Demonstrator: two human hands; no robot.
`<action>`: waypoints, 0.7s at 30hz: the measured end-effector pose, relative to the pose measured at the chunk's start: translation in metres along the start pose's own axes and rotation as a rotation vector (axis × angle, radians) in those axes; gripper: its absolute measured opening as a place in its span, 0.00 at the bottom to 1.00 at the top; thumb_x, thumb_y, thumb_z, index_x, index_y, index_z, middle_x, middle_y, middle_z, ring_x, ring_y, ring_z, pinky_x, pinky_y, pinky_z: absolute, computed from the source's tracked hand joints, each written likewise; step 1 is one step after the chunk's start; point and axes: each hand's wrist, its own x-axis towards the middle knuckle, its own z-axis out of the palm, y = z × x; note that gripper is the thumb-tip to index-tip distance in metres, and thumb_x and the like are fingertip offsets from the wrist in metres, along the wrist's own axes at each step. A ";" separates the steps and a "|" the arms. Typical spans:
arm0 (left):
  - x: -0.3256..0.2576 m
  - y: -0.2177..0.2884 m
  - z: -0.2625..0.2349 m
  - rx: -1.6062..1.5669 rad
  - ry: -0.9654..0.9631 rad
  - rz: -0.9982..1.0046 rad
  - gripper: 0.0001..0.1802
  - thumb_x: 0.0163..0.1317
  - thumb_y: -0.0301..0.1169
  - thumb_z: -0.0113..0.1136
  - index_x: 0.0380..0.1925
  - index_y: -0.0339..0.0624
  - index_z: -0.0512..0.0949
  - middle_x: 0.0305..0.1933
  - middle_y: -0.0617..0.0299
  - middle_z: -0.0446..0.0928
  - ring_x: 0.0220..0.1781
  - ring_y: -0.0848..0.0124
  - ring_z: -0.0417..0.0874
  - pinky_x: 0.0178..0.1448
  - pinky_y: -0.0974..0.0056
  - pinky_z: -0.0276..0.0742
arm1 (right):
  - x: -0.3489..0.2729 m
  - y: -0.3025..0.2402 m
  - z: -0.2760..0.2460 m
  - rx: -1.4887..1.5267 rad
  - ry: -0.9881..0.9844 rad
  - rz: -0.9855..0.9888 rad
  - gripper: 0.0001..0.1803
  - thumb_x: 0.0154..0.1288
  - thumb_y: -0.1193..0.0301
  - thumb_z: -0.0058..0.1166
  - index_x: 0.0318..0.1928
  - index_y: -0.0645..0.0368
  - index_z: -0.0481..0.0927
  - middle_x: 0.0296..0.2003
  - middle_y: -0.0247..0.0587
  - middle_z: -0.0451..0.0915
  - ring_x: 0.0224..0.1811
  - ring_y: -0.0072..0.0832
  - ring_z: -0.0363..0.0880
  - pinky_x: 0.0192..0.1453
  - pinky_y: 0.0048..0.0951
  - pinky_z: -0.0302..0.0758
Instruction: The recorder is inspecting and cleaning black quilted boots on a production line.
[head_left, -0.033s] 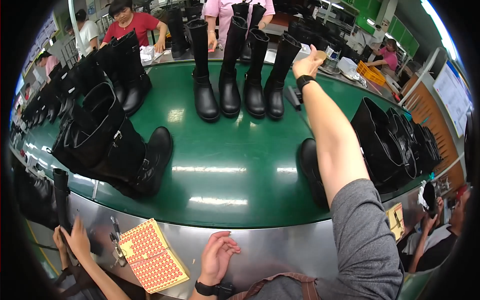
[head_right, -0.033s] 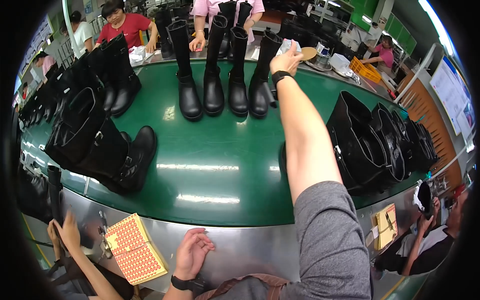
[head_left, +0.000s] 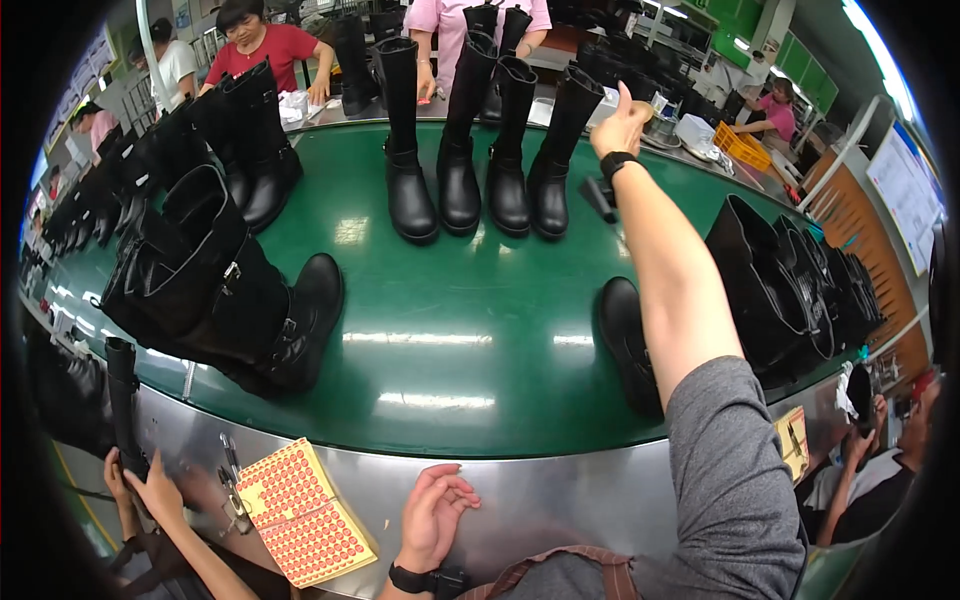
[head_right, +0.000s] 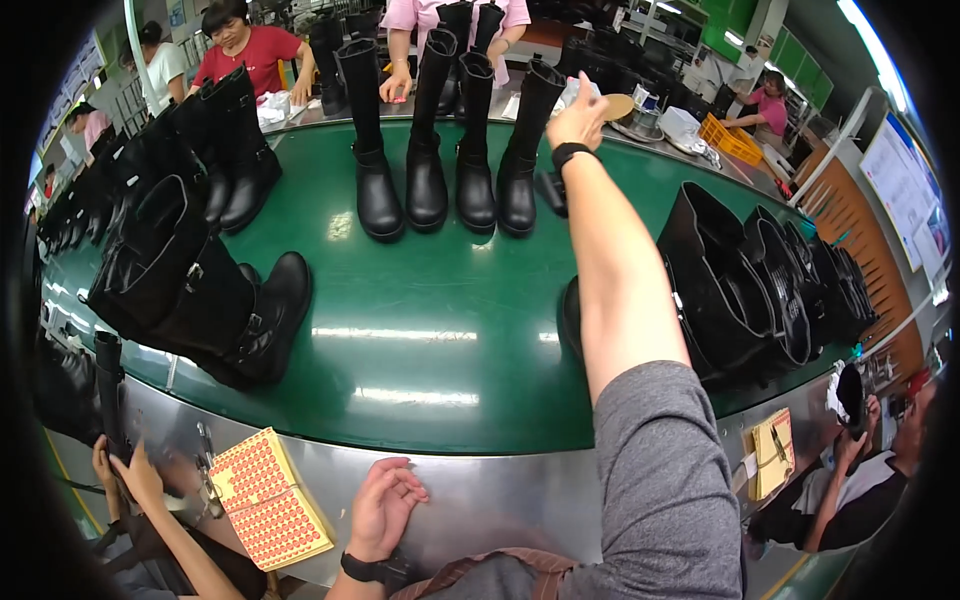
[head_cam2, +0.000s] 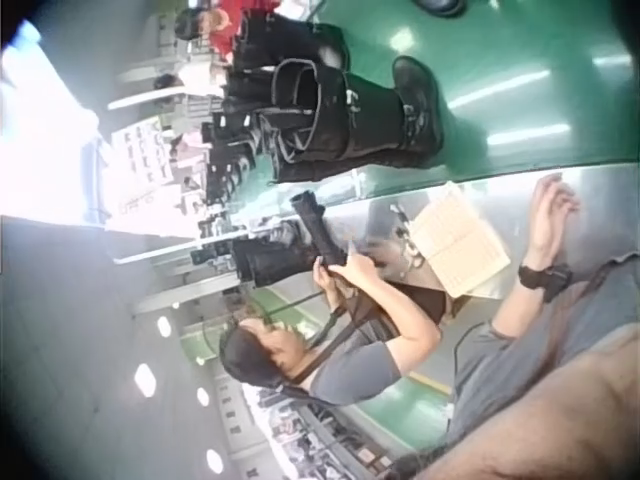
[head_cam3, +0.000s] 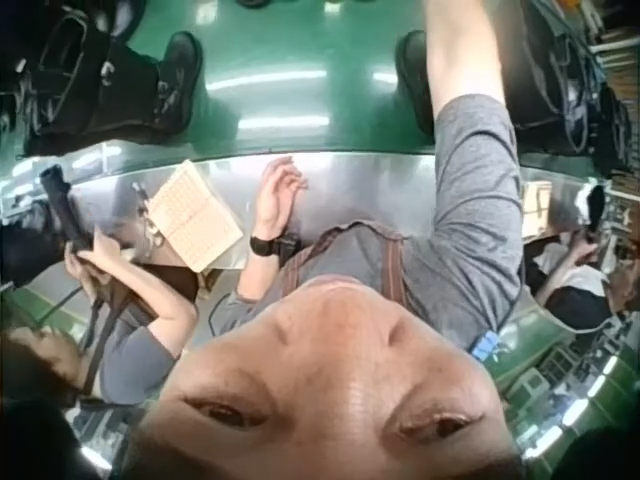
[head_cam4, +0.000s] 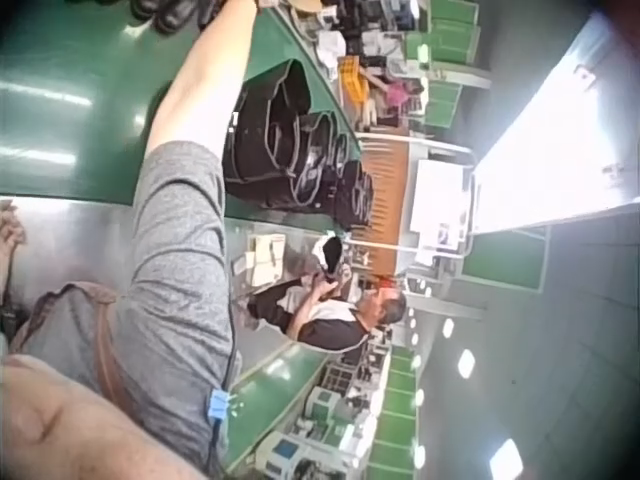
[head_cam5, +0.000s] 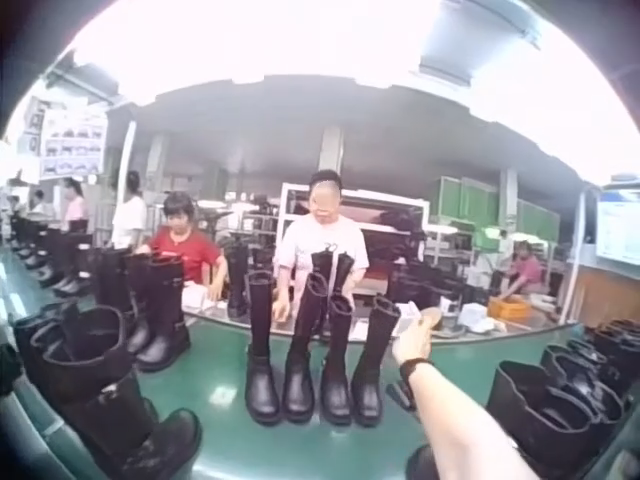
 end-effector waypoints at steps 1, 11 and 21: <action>0.000 -0.001 -0.001 0.000 -0.005 -0.001 0.15 0.73 0.31 0.47 0.55 0.34 0.69 0.40 0.51 0.78 0.43 0.60 0.81 0.53 0.55 0.77 | 0.015 0.011 -0.002 -0.071 0.020 -0.295 0.33 0.58 0.77 0.57 0.64 0.38 0.69 0.59 0.45 0.68 0.55 0.47 0.77 0.57 0.48 0.76; 0.003 -0.002 -0.002 -0.017 -0.011 0.008 0.14 0.72 0.25 0.52 0.55 0.35 0.70 0.41 0.53 0.80 0.42 0.63 0.82 0.52 0.57 0.80 | 0.077 0.007 0.006 -0.215 -0.536 -0.670 0.33 0.47 0.58 0.76 0.54 0.58 0.82 0.48 0.53 0.84 0.55 0.47 0.81 0.60 0.43 0.76; 0.002 -0.005 -0.001 0.053 0.023 -0.003 0.15 0.69 0.21 0.56 0.54 0.35 0.71 0.40 0.55 0.80 0.41 0.66 0.83 0.50 0.60 0.81 | 0.082 -0.016 -0.012 -0.377 -0.674 -0.979 0.31 0.45 0.78 0.70 0.54 0.54 0.80 0.45 0.52 0.84 0.52 0.47 0.82 0.57 0.44 0.78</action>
